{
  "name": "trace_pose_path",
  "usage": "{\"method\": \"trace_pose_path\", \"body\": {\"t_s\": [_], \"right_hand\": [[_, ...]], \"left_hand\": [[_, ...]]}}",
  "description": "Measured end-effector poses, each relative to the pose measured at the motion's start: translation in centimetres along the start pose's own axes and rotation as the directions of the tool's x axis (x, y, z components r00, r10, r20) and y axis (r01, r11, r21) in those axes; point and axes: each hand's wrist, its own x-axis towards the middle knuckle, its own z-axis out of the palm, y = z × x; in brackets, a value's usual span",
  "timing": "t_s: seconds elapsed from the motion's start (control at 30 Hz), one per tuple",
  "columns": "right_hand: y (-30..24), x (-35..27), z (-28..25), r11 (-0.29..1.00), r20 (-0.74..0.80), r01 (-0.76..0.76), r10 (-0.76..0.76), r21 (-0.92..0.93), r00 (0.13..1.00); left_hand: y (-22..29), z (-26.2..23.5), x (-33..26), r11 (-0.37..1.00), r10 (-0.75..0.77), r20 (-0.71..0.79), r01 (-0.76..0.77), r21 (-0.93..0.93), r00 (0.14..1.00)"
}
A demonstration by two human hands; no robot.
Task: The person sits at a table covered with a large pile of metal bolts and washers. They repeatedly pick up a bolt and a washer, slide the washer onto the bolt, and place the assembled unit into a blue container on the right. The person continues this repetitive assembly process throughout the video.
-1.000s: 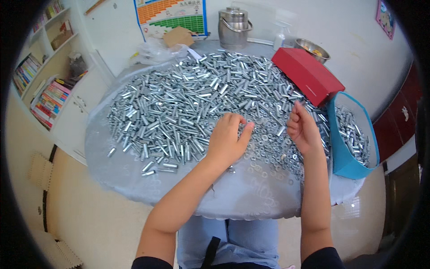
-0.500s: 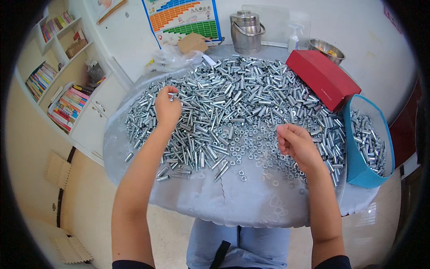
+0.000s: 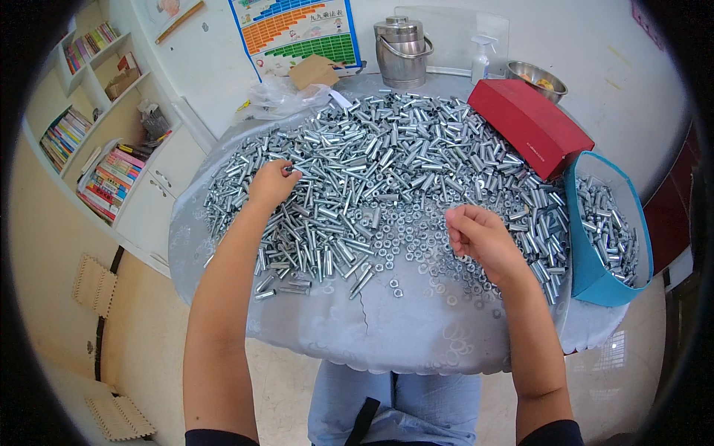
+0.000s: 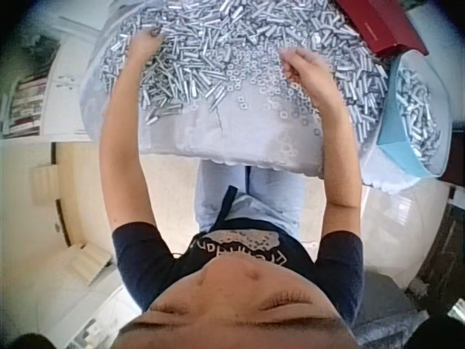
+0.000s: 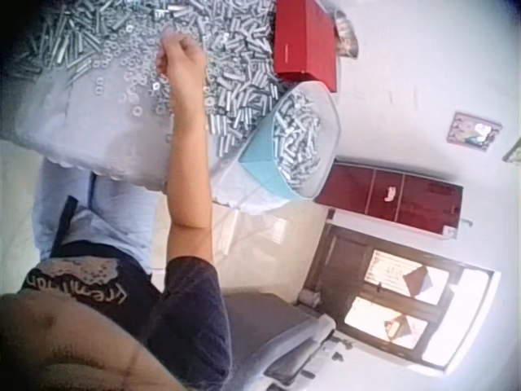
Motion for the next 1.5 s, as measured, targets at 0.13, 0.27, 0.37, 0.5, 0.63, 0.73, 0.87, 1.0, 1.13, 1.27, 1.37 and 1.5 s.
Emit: {"method": "trace_pose_path", "body": {"t_s": [0.13, 0.27, 0.37, 0.5, 0.63, 0.73, 0.87, 1.0, 1.13, 1.27, 1.37, 1.5], "right_hand": [[0.2, 0.0, 0.2, 1.0, 0.014, -0.001, 0.001, -0.008, 1.0], [0.5, 0.1, 0.0, 0.999, 0.038, 0.017, -0.018, 0.028, 0.999], [0.4, 0.1, 0.0, 1.0, 0.048, 0.014, -0.015, 0.022, 0.999], [0.3, 0.0, 0.2, 1.0, 0.029, 0.004, -0.005, 0.014, 1.0], [0.4, 0.1, 0.2, 1.0, 0.011, 0.002, -0.002, 0.006, 1.0], [0.3, 0.1, 0.2, 1.0, 0.022, -0.001, 0.001, -0.002, 1.0], [0.3, 0.0, 0.4, 1.0, 0.01, -0.012, 0.012, -0.003, 1.0], [0.5, 0.2, 0.1, 1.0, 0.022, 0.009, -0.009, 0.007, 1.0], [0.5, 0.2, -0.2, 1.0, 0.048, 0.006, -0.006, -0.002, 0.999], [0.4, 0.1, 0.0, 1.0, 0.018, -0.004, 0.004, -0.018, 1.0], [0.4, 0.1, 0.1, 1.0, 0.05, -0.003, 0.003, -0.014, 0.999], [0.6, 0.1, 0.1, 0.997, 0.075, -0.027, 0.032, -0.069, 0.997]], "left_hand": [[-0.3, 0.8, 0.6, 0.998, -0.061, -0.032, 0.062, 0.03, 0.998], [-1.3, 1.4, 1.3, 0.998, -0.027, -0.033, 0.026, -0.055, 0.999], [-2.1, 1.4, 1.4, 0.979, -0.015, -0.013, 0.012, -0.204, 1.0], [-1.7, 1.3, 0.8, 0.986, 0.037, -0.05, -0.045, -0.162, 0.998], [-1.7, 1.5, 0.1, 0.982, 0.039, -0.114, -0.059, -0.18, 0.993], [-1.4, 1.3, -0.4, 0.976, 0.039, -0.143, -0.069, -0.208, 0.989], [-1.4, 1.3, -0.6, 0.977, 0.048, -0.16, -0.08, -0.199, 0.986], [-1.7, 1.5, -0.6, 0.975, 0.048, -0.197, -0.089, -0.205, 0.979], [-1.3, 1.2, -0.9, 0.977, 0.05, -0.229, -0.095, -0.191, 0.972], [-1.1, 0.8, -1.2, 0.961, 0.053, -0.263, -0.121, -0.249, 0.963], [-0.1, 1.1, -1.6, 0.875, 0.035, -0.337, -0.192, -0.444, 0.941], [5.1, 1.5, -4.2, 0.797, 0.335, -0.403, -0.485, -0.361, 0.851]]}}
